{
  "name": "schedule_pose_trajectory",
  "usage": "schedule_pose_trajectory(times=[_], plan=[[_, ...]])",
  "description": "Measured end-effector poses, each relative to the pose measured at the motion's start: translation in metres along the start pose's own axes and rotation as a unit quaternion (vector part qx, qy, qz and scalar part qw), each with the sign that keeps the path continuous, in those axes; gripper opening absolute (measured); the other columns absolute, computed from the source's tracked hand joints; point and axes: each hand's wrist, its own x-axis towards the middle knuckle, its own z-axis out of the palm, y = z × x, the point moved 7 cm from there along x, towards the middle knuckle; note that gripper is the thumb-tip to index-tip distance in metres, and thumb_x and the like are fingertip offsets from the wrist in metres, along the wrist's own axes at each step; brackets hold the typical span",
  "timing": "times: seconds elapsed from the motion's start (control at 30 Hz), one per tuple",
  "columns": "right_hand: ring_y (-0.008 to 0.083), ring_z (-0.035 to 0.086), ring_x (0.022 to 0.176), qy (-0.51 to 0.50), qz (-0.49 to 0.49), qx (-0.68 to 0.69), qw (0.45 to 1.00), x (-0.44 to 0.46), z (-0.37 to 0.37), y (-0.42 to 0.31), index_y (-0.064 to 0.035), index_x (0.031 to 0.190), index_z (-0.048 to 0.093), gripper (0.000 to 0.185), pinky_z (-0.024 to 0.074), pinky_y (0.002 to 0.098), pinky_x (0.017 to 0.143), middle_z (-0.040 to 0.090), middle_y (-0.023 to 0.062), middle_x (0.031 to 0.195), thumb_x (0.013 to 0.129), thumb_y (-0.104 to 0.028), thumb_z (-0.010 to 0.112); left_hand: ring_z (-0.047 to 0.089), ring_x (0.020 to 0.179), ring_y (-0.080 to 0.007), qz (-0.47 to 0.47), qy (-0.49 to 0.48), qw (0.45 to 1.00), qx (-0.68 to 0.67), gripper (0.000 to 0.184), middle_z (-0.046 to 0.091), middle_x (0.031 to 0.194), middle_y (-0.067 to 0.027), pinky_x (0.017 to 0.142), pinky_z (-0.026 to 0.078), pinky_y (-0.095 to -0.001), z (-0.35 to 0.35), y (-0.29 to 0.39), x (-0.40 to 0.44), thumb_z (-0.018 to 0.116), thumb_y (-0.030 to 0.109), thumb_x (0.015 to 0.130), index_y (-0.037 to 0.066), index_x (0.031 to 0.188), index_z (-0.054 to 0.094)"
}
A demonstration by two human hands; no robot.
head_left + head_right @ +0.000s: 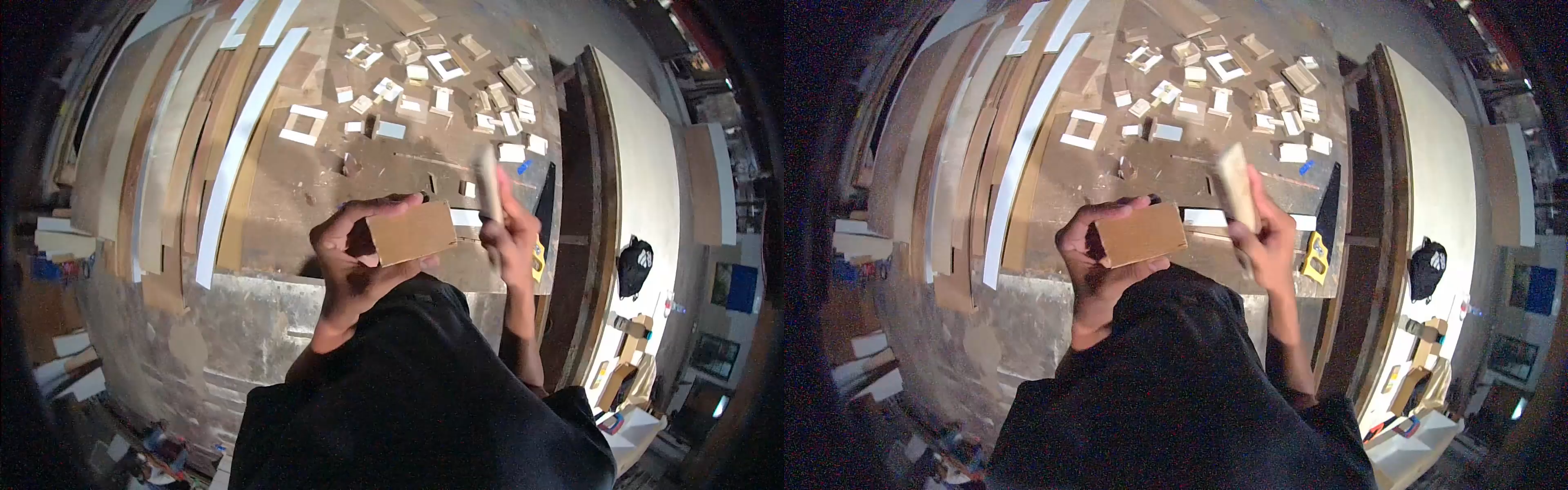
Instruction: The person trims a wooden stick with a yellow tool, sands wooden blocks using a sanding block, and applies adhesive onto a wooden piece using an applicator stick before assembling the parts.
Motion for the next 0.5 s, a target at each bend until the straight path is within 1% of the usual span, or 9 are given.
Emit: schedule_pose_trajectory(times=[0.07, 0.1, 0.17, 0.2, 0.23, 0.3, 0.37, 0.43, 0.5], plan=[[0.0219, 0.057, 0.118, -0.033, -0.029, 0.052, 0.998, -0.014, 0.0, -0.006, 0.0028, 0.144, 0.043, 0.085, 0.0434, 0.0319, 0.099, 0.057, 0.0211, 0.136, 0.072, -0.029, 0.077, 0.065, 0.108, -0.0219, -0.004, -0.004, 0.999, 0.047, 0.052, 0.068, 0.114, -0.016, 0.091, 0.056, -0.0364, -0.005, -0.011, -0.001, 0.086, 0.0, 0.067, -0.002, 0.112, 0.061], [0.0254, 0.055, 0.122, -0.066, -0.097, 0.016, 0.993, -0.016, 0.005, -0.014, 0.0033, 0.143, 0.044, 0.088, 0.0411, 0.0335, 0.102, 0.054, 0.0226, 0.138, 0.07, -0.031, 0.079, 0.065, 0.108, -0.0219, -0.003, -0.005, 0.999, 0.048, 0.052, 0.068, 0.114, -0.016, 0.091, 0.056, -0.0364, -0.006, -0.018, -0.002, 0.086, 0.0, 0.067, -0.002, 0.112, 0.061], [0.0321, 0.052, 0.13, -0.135, -0.233, -0.051, 0.962, -0.023, 0.021, -0.031, 0.004, 0.141, 0.047, 0.093, 0.037, 0.0359, 0.108, 0.05, 0.0251, 0.142, 0.064, -0.034, 0.082, 0.066, 0.106, -0.0207, -0.006, -0.019, 0.999, -0.045, 0.053, 0.069, 0.114, -0.0144, 0.092, 0.055, -0.0354, -0.001, -0.031, -0.004, 0.088, 0.002, 0.065, -0.001, 0.111, 0.062], [0.0242, 0.06, 0.116, -0.096, -0.179, -0.057, 0.977, -0.016, 0.02, -0.025, 0.003, 0.14, 0.049, 0.096, 0.0425, 0.0333, 0.102, 0.057, 0.0226, 0.135, 0.062, -0.039, 0.085, 0.066, 0.105, -0.0204, -0.04, -0.02, 0.999, -0.002, 0.054, 0.069, 0.114, -0.0138, 0.093, 0.054, -0.0346, 0.003, -0.027, -0.002, 0.089, 0.001, 0.064, 0.0, 0.111, 0.062], [0.0157, 0.061, 0.097, -0.086, -0.1, -0.075, 0.988, -0.005, 0.018, -0.021, 0.0022, 0.14, 0.048, 0.09, 0.0477, 0.0313, 0.092, 0.064, 0.0175, 0.124, 0.065, -0.03, 0.086, 0.065, 0.107, -0.0205, -0.081, -0.002, 0.996, 0.022, 0.055, 0.068, 0.115, -0.014, 0.095, 0.053, -0.0349, 0.001, -0.022, -0.006, 0.089, 0.001, 0.064, 0.0, 0.111, 0.062], [0.0104, 0.054, 0.083, -0.034, -0.033, -0.09, 0.995, 0.012, 0.016, -0.014, 0.0022, 0.142, 0.046, 0.083, 0.05, 0.0303, 0.083, 0.066, 0.0109, 0.114, 0.069, -0.013, 0.082, 0.065, 0.108, -0.0206, -0.083, 0.014, 0.995, -0.054, 0.054, 0.068, 0.116, -0.0145, 0.094, 0.054, -0.0358, -0.004, -0.028, -0.004, 0.089, 0.0, 0.064, -0.001, 0.111, 0.062], [0.0194, 0.056, 0.119, -0.029, -0.073, 0.029, 0.996, 0.008, 0.005, -0.012, 0.005, 0.143, 0.043, 0.085, 0.0419, 0.035, 0.103, 0.06, 0.0159, 0.133, 0.067, -0.007, 0.079, 0.065, 0.108, -0.0207, -0.067, 0.015, 0.997, -0.029, 0.055, 0.067, 0.117, -0.0151, 0.094, 0.054, -0.0361, -0.005, -0.022, -0.004, 0.089, 0.0, 0.064, -0.001, 0.112, 0.062], [0.0242, 0.044, 0.136, -0.066, -0.092, 0.034, 0.993, -0.01, 0.006, -0.021, 0.0064, 0.139, 0.048, 0.087, 0.0338, 0.0396, 0.111, 0.054, 0.0204, 0.14, 0.062, -0.016, 0.083, 0.065, 0.109, -0.0208, -0.063, 0.021, 0.998, -0.004, 0.055, 0.067, 0.117, -0.0157, 0.095, 0.054, -0.0364, -0.007, -0.02, -0.009, 0.089, -0.001, 0.064, -0.001, 0.112, 0.061], [0.0277, 0.045, 0.135, -0.142, -0.244, -0.162, 0.946, -0.021, 0.021, -0.061, 0.0064, 0.133, 0.055, 0.089, 0.0317, 0.0405, 0.113, 0.053, 0.0223, 0.14, 0.056, -0.025, 0.086, 0.065, 0.109, -0.0217, -0.014, -0.004, 1.0, -0.02, 0.055, 0.066, 0.118, -0.0169, 0.095, 0.054, -0.0368, 0.0, -0.014, -0.004, 0.088, 0.0, 0.065, -0.003, 0.113, 0.061]])
